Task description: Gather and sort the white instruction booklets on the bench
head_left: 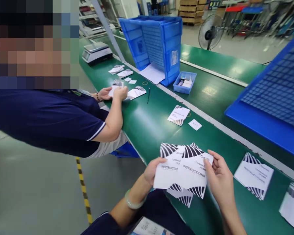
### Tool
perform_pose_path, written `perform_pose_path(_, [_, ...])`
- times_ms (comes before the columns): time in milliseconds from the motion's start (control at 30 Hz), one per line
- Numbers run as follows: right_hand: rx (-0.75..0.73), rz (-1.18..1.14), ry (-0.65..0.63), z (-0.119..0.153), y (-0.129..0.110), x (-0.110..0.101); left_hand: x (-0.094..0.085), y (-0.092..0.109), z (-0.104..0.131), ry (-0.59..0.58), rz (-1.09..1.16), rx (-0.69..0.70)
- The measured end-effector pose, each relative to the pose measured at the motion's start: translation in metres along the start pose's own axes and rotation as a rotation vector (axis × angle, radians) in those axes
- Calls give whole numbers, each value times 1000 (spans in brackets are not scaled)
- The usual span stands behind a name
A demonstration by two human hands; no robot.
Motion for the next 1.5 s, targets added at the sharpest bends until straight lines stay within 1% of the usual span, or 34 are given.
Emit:
perform_pose_path(33, [9,-39,0,-3,0,-2,0,9,0,-48,14,16])
perform_pose_path(67, [12,-29,14,-6,0,-4,-2,18,-1,-54,8,35])
perform_pose_path(100, [0,37,51,-9,1,-6,-5,28,-1,-32,-19,80])
perform_pose_path(167, [-68,272,160,-13,0,-9,-11,48,-2,51,-104,213])
perform_pose_path(200, [-105,377,207,-14,-1,-9,-13,55,-1,100,-157,282])
perform_pose_path(233, [-129,441,225,-13,-1,-7,-12,58,-1,139,-209,336])
perform_pose_path(300, [-125,425,182,-11,-1,-2,-7,55,-3,164,-300,396])
perform_pose_path(400, [-104,318,38,-2,-8,10,6,34,-10,112,-429,408])
perform_pose_path(467, [-122,287,-22,6,-15,16,12,20,-14,79,-521,412])
perform_pose_path(533, [-122,259,-25,11,-18,16,16,12,-16,55,-605,405])
perform_pose_path(600, [-114,215,2,13,-18,12,19,8,-15,36,-680,397])
perform_pose_path(667, [-116,204,6,14,-16,9,21,8,-14,13,-762,386])
perform_pose_path(733, [-131,246,0,14,-15,11,22,9,-12,-1,-841,377])
perform_pose_path(833, [-123,278,8,12,-11,14,21,10,-11,4,-891,381])
perform_pose_path(933, [-49,169,-36,9,-3,16,18,10,-12,-7,-874,380])
perform_pose_path(1033, [15,45,-69,6,2,12,11,13,-12,0,-810,375])
perform_pose_path(1133, [23,-55,-104,5,-1,7,4,22,-10,54,-768,413])
perform_pose_path(1200, [9,-24,-110,6,-5,5,3,29,-10,76,-774,443])
perform_pose_path(1267, [-34,76,-46,9,-14,1,4,35,-10,70,-790,459])
perform_pose_path(1333, [-103,112,84,17,-33,-10,6,39,-11,70,-799,471])
perform_pose_path(1400, [-185,13,239,30,-62,-27,3,45,-12,103,-782,491])
perform_pose_path(1467, [-292,-139,451,43,-96,-49,-2,51,-10,160,-752,525])
perform_pose_path(1500, [-316,-191,514,45,-109,-55,-5,53,-9,186,-736,539])
Point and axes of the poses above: each hand's wrist, its own z-axis away from the middle knuckle, its own x-axis out of the palm, y = z × x, the point moved 7 cm from there along -z, towards the middle knuckle, and after that the axes turned 15 degrees about x, right-handed, at the moved point
